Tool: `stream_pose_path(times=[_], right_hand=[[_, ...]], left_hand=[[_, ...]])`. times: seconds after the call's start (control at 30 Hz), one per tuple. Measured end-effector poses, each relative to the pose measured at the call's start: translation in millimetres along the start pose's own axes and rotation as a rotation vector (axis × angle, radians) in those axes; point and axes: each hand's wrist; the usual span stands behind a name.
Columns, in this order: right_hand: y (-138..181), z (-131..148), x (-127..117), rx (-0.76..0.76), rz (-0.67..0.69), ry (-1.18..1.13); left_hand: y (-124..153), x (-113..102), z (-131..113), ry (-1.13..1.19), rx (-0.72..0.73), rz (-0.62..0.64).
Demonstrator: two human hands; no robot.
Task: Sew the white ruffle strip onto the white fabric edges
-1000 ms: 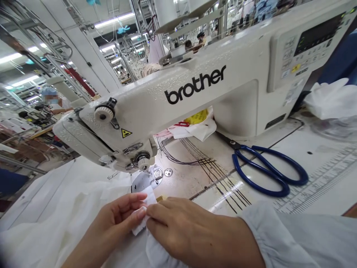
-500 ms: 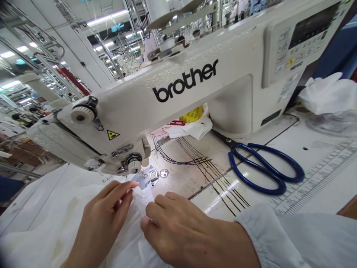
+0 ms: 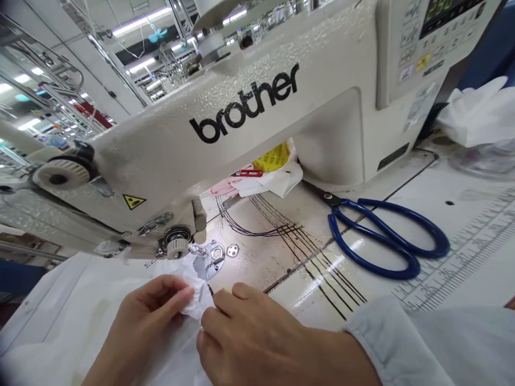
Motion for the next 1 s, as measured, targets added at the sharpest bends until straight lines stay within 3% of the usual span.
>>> stream_pose_path(times=[0.17,0.3,0.4,0.5,0.6,0.8,1.0], right_hand=[[1,-1,29,0.025,-0.198,-0.048],[1,-1,13,0.016,-0.089,-0.017],[-2,-2,-6,0.048,-0.065,0.012],[-4,-3,-10,0.078,-0.05,0.032],[-3,-2,1,0.09,-0.045,0.007],[1,-5,31,0.038,-0.235,0.026],[1,-6,33,0.028,-0.282,0.028]], left_hand=[[-17,0,-9,0.045,0.042,0.193],[-20,-4,-7,-0.094,0.09,0.276],[-18,-4,-4,-0.196,0.168,0.214],[-16,-1,-2,-0.258,0.217,0.13],[-17,1,2,-0.29,0.203,0.084],[-12,7,2,-0.345,0.174,-0.005],[-7,14,2,-0.35,0.209,-0.067]])
Point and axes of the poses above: each hand's wrist, its own y-axis away from the middle knuckle, its own x-axis out of the palm, z = x × y, and after that the axes turned 6 degrees about -z, right-handed
